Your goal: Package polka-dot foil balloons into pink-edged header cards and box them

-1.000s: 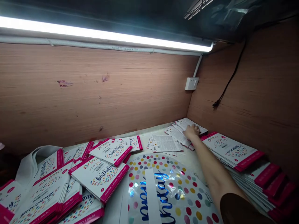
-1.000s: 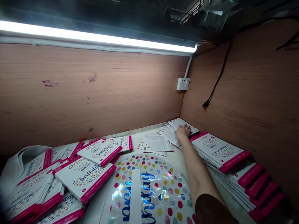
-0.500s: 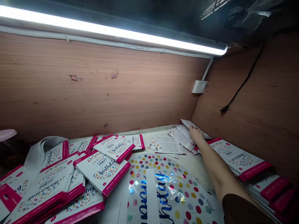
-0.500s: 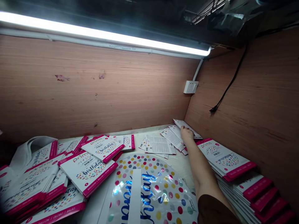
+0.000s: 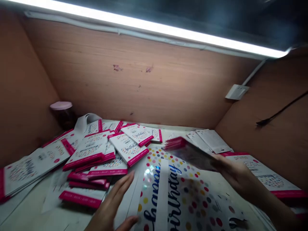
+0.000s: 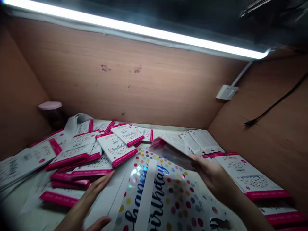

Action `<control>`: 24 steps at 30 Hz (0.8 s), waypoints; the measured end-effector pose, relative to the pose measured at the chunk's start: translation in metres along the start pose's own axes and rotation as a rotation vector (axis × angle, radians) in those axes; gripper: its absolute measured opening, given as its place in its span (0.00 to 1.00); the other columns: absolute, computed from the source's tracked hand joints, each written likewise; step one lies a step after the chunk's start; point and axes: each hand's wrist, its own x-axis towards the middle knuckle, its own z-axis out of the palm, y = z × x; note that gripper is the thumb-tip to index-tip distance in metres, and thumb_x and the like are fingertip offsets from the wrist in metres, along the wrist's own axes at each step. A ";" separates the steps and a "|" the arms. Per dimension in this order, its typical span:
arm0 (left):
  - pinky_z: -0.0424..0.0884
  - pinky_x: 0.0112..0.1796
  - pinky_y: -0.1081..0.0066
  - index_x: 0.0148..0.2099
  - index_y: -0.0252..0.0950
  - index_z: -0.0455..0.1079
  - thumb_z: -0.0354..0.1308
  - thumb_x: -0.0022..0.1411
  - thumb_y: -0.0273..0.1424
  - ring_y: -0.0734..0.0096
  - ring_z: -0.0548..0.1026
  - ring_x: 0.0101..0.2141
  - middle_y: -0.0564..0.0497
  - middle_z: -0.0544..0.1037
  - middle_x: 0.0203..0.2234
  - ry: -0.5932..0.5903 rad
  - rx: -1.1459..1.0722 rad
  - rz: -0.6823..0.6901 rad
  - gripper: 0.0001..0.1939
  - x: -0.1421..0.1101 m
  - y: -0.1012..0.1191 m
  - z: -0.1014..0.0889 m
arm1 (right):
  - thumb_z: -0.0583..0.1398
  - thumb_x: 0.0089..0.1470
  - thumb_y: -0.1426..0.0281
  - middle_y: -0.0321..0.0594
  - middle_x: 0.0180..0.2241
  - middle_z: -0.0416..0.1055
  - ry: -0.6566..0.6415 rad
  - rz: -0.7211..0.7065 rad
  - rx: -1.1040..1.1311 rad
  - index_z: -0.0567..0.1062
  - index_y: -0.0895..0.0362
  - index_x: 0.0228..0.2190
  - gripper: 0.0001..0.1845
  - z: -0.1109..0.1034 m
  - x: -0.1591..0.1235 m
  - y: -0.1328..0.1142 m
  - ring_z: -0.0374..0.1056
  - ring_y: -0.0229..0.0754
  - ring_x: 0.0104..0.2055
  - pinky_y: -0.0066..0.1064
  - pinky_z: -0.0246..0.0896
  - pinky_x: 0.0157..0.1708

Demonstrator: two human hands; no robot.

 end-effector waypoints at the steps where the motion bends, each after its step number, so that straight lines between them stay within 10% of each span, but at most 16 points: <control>1: 0.66 0.58 0.62 0.71 0.44 0.41 0.56 0.66 0.41 0.56 0.59 0.64 0.45 0.57 0.67 -0.004 -0.059 0.028 0.39 0.007 0.006 0.007 | 0.53 0.62 0.63 0.42 0.47 0.77 -0.048 -0.035 0.034 0.72 0.46 0.53 0.20 0.009 -0.011 -0.013 0.75 0.50 0.46 0.36 0.72 0.42; 6: 0.57 0.63 0.54 0.69 0.39 0.47 0.67 0.57 0.36 0.53 0.56 0.65 0.41 0.58 0.66 -0.057 -0.459 -0.025 0.45 0.029 0.036 0.033 | 0.53 0.61 0.68 0.32 0.53 0.73 -0.241 -0.195 0.163 0.62 0.32 0.60 0.28 0.047 -0.051 -0.054 0.73 0.48 0.50 0.36 0.73 0.45; 9: 0.70 0.51 0.63 0.53 0.36 0.69 0.66 0.55 0.30 0.60 0.74 0.47 0.45 0.77 0.45 -0.082 -0.739 -0.184 0.22 0.028 0.038 0.047 | 0.52 0.62 0.64 0.36 0.52 0.74 -0.472 -0.118 0.257 0.65 0.34 0.59 0.25 0.051 -0.052 -0.054 0.74 0.50 0.50 0.39 0.73 0.46; 12: 0.71 0.35 0.71 0.38 0.33 0.73 0.62 0.54 0.27 0.69 0.74 0.32 0.52 0.76 0.29 -0.134 -0.955 -0.306 0.07 0.020 0.030 0.062 | 0.47 0.64 0.58 0.41 0.50 0.75 -0.652 -0.030 0.339 0.72 0.43 0.55 0.23 0.053 -0.022 -0.022 0.73 0.51 0.51 0.40 0.71 0.48; 19: 0.68 0.35 0.72 0.38 0.34 0.73 0.61 0.56 0.28 0.71 0.71 0.31 0.51 0.74 0.31 -0.141 -1.031 -0.268 0.05 0.007 0.026 0.073 | 0.58 0.53 0.74 0.61 0.66 0.50 -0.384 0.323 -0.455 0.60 0.69 0.61 0.35 0.109 0.086 0.110 0.50 0.55 0.67 0.40 0.50 0.64; 24: 0.67 0.33 0.74 0.37 0.34 0.71 0.60 0.56 0.27 0.73 0.69 0.29 0.52 0.72 0.30 -0.147 -1.039 -0.284 0.05 0.004 0.028 0.073 | 0.57 0.54 0.76 0.64 0.62 0.57 -0.369 0.294 -0.547 0.63 0.71 0.58 0.31 0.131 0.108 0.134 0.60 0.56 0.62 0.40 0.57 0.59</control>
